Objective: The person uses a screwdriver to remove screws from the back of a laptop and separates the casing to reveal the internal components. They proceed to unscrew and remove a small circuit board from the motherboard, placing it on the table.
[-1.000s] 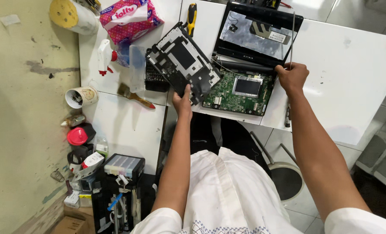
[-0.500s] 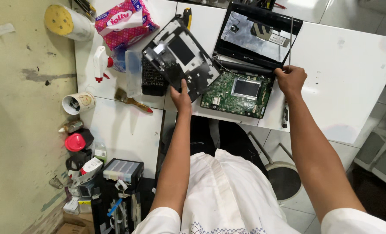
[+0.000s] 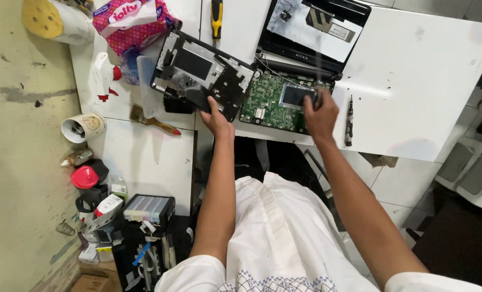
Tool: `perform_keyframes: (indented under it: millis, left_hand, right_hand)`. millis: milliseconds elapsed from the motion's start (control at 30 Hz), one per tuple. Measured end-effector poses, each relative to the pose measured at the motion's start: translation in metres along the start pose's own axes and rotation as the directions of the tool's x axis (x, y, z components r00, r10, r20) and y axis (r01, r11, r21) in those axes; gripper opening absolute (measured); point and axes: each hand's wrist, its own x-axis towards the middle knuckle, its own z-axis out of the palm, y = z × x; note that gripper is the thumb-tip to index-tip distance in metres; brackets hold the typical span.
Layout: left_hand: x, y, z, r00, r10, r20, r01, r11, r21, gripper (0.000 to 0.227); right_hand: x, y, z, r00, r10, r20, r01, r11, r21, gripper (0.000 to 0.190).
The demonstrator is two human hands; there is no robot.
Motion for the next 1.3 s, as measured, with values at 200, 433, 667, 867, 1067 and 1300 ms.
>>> perform_keyframes:
  millis: [200, 433, 667, 867, 1067, 1300]
  left_hand:
    - [0.015, -0.017, -0.01, 0.995, 0.063, 0.075, -0.067, 0.996, 0.054, 0.048]
    - [0.013, -0.019, -0.014, 0.988, 0.048, 0.144, -0.053, 0.998, 0.028, 0.044]
    - [0.008, -0.019, -0.006, 0.988, 0.036, 0.151, -0.043, 0.998, 0.044, 0.043]
    - [0.011, -0.017, -0.004, 0.991, 0.023, 0.135, -0.033, 0.997, 0.069, 0.04]
    - [0.009, -0.013, 0.001, 0.992, 0.037, 0.123, -0.05, 0.993, 0.105, 0.041]
    - [0.002, 0.001, 0.004, 0.992, 0.046, 0.12, -0.063, 0.988, 0.141, 0.036]
  right_hand:
    - [-0.044, -0.058, -0.006, 0.965, -0.057, 0.257, 0.068, 0.997, -0.037, 0.033]
    - [-0.04, -0.046, 0.001, 0.953, -0.193, 0.232, 0.269, 0.893, -0.361, 0.032]
    - [-0.041, -0.08, 0.08, 0.854, -0.291, 0.432, 0.288, 0.955, 0.073, 0.02]
    - [-0.031, -0.103, 0.106, 0.821, -0.226, 0.524, 0.281, 0.959, -0.028, 0.006]
    - [-0.039, -0.099, 0.113, 0.816, -0.315, 0.485, 0.427, 0.893, -0.138, 0.005]
    - [-0.039, -0.091, 0.113, 0.733, -0.435, 0.524, 0.598, 0.778, -0.191, 0.017]
